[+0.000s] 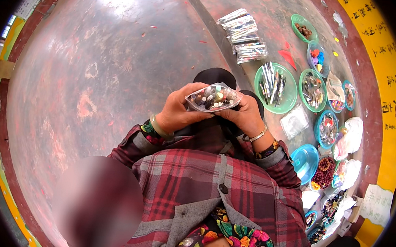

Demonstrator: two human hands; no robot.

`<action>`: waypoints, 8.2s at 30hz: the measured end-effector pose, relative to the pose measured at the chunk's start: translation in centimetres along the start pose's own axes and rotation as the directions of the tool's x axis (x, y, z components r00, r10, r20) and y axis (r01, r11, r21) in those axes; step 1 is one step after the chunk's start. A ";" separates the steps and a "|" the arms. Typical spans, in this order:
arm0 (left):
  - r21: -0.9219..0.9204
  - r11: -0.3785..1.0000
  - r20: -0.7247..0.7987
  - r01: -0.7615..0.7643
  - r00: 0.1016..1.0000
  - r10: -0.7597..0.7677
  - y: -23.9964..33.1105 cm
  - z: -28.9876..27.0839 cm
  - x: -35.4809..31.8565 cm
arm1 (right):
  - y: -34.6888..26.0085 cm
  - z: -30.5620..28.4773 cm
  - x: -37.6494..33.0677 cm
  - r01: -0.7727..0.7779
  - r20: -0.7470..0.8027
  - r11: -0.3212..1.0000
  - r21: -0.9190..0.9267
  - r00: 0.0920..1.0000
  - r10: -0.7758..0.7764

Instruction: The person sits on the floor and organizes pens and small items. They pick up pens from a green bowl, place them into a clear plastic bag, and then transfer the contents into a small ziplock bag. The person also handles a small container of beads or buttons, placing them into a bag.

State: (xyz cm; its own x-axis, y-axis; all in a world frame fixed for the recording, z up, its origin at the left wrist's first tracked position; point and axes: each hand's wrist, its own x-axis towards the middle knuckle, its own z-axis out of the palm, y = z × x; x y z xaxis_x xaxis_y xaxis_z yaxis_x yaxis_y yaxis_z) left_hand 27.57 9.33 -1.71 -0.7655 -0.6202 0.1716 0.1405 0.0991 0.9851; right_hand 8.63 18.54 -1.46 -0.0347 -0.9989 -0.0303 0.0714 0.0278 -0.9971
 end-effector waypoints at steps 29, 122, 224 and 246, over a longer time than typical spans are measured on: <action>-0.044 0.997 0.042 0.065 0.997 -0.063 -0.1 -0.7 0.4 | -0.7 0.1 0.0 0.096 -0.012 0.995 0.002 0.995 -0.096; 0.613 0.476 0.320 -0.630 0.749 0.580 4.0 -0.7 0.1 | -9.7 1.5 -1.6 0.364 -0.192 0.926 -0.100 0.906 -0.377; 0.262 0.965 0.076 0.004 0.997 -0.024 0.7 1.7 1.1 | 27.9 -31.6 -0.4 -0.915 -0.934 0.340 -0.215 0.295 0.203; 0.173 0.983 0.040 -0.059 0.998 0.053 0.0 0.6 -0.8 | 5.5 -18.9 -4.6 0.266 -0.647 0.928 0.262 0.761 -0.035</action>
State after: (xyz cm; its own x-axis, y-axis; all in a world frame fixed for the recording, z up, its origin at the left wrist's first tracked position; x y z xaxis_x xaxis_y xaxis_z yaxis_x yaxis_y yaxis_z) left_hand 27.79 10.27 -1.85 -0.7812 -0.5827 0.2241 0.0750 0.2687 0.9603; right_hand -9.68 24.01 -8.14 -0.6743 -0.7377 -0.0334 0.3182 -0.2494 -0.9147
